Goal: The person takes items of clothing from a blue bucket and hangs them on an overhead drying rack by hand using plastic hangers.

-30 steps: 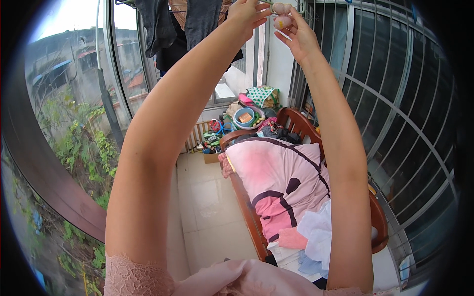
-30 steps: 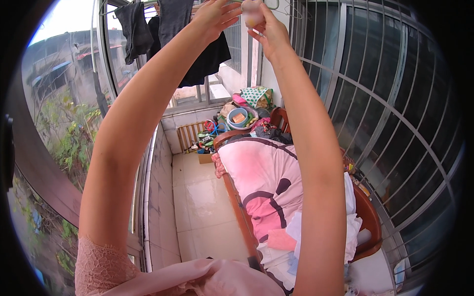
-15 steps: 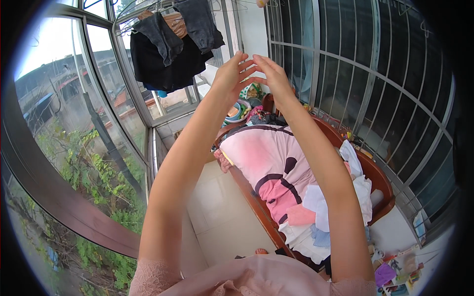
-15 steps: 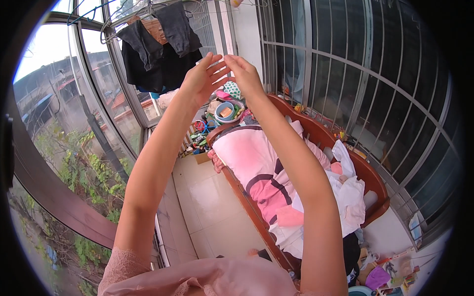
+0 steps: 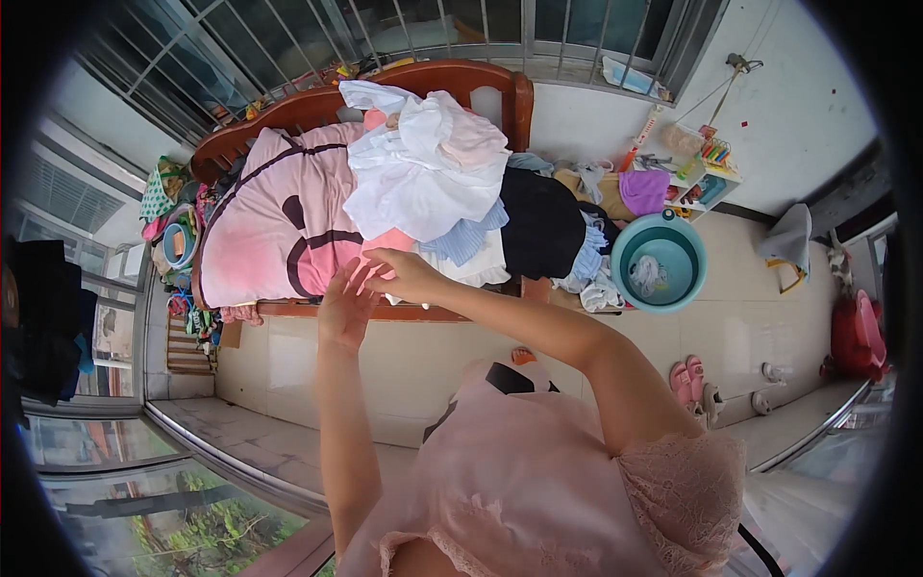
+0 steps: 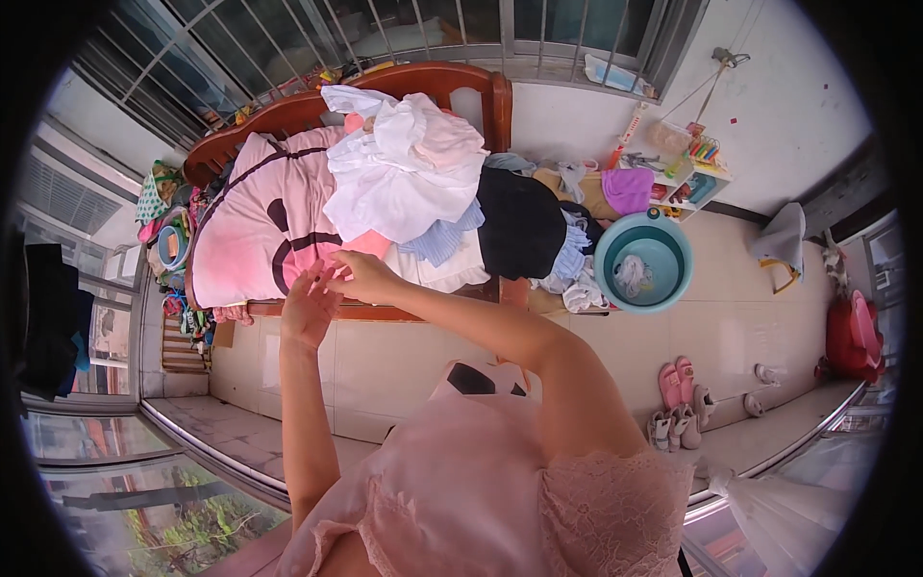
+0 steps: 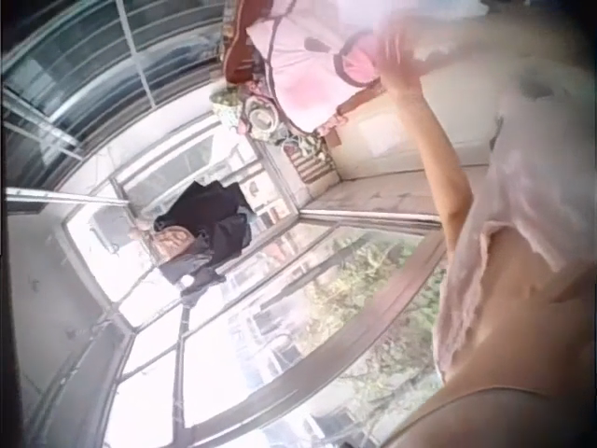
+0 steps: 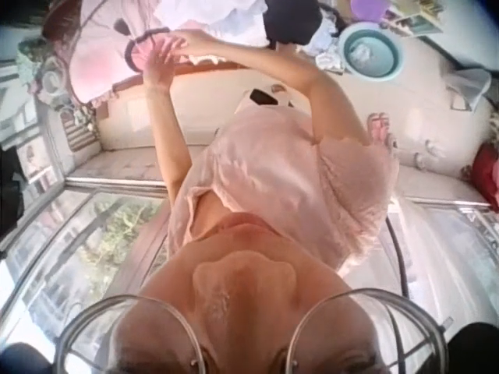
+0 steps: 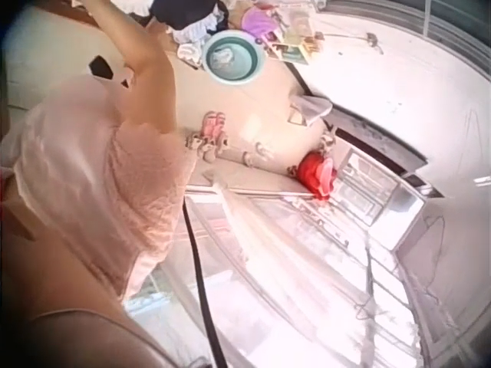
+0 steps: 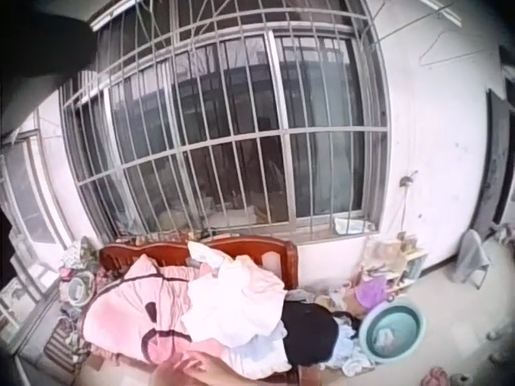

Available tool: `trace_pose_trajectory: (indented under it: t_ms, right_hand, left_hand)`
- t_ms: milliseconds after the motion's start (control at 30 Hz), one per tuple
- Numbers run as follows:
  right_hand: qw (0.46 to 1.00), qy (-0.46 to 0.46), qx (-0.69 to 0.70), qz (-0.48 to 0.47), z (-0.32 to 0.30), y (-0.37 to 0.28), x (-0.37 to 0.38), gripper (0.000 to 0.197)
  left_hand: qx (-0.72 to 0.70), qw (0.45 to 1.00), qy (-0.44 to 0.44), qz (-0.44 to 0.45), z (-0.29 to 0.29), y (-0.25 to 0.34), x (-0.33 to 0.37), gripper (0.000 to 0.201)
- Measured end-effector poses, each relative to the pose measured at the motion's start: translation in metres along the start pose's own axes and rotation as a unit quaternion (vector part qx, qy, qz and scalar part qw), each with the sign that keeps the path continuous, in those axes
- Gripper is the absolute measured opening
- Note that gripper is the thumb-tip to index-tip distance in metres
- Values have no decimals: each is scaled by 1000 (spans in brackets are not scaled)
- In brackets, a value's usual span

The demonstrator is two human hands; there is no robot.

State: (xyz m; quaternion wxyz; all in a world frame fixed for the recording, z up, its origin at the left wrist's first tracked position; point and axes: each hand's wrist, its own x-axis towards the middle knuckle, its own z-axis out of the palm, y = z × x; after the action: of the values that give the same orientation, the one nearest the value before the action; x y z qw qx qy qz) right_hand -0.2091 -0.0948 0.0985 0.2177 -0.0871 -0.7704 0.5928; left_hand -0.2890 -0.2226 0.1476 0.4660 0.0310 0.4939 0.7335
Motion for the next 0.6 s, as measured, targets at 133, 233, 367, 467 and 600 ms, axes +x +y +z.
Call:
trace_pose_trajectory:
  t_ms: [133, 233, 367, 467, 600]
  right_hand:
    - [989, -38, 2, 142, -62, 45, -63, 58]
    - [980, -17, -58, 189, -118, 86, -123, 55]
    - [947, 32, -144, 285, -225, 171, -214, 55]
    - [871, 24, -261, 414, -312, 246, -297, 58]
    - [781, 32, -325, 532, -404, 289, -356, 49]
  left_hand:
    - [8, 997, 26, -72, 27, -73, 12, 41]
    - [19, 993, 23, -114, 64, -124, 28, 42]
    - [16, 985, 50, -162, 130, -207, 56, 42]
    - [-18, 978, 50, -202, 187, -287, 74, 41]
    - [-7, 950, 45, -308, 242, -362, 71, 37]
